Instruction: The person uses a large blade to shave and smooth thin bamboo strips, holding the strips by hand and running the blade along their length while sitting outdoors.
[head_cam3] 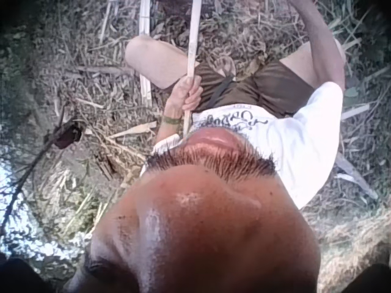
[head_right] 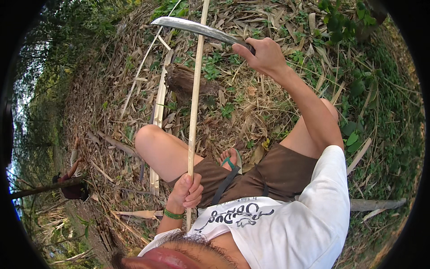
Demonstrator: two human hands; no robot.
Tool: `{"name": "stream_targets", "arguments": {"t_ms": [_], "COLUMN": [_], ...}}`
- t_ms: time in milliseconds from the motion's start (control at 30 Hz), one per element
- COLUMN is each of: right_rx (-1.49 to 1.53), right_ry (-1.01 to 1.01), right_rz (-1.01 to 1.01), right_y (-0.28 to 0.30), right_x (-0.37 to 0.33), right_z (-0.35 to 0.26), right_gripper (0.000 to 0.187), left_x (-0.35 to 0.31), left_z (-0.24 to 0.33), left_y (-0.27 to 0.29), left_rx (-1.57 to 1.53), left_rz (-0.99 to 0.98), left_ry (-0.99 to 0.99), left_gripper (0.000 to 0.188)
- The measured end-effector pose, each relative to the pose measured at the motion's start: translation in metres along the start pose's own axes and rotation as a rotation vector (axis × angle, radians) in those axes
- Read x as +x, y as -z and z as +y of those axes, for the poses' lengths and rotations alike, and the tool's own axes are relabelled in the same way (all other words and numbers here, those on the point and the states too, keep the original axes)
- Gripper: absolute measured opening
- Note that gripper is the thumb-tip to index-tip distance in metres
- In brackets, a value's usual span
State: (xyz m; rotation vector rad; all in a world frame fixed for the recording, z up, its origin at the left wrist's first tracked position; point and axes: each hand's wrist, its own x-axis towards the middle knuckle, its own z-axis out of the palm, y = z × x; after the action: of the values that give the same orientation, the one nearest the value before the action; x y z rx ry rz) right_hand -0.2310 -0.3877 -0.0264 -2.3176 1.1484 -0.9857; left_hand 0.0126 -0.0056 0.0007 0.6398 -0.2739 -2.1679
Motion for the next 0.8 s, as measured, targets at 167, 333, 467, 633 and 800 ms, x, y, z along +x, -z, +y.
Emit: {"name": "stream_targets", "arguments": {"t_ms": [167,333,467,633,800], "right_rx": [-0.016,0.072,-0.018,-0.092,-0.098], "right_ry": [0.374,0.090,0.406,0.456,0.518], "right_rz": [-0.007,-0.016,-0.096,-0.146,-0.048], "right_y": [-0.008,0.007,0.000,-0.007,-0.004], "right_x": [-0.026,-0.008,-0.035,-0.037,-0.030], "right_z": [-0.062,-0.022,-0.078,-0.066,-0.061], "right_gripper": [0.070,0.068,0.065,0.066,0.066], "left_x": [0.004,-0.002,0.009,0.009,0.008], "left_z": [0.007,-0.007,0.004,0.004,-0.005], "left_y": [-0.002,0.002,0.003,0.006,0.007], "left_rx": [-0.001,-0.058,-0.110,-0.147,-0.254], "left_rz": [0.018,-0.047,-0.064,-0.074,-0.142], "left_ry": [-0.013,0.065,0.014,0.036,0.030], "left_gripper": [0.048,0.047,0.047,0.046,0.045]}}
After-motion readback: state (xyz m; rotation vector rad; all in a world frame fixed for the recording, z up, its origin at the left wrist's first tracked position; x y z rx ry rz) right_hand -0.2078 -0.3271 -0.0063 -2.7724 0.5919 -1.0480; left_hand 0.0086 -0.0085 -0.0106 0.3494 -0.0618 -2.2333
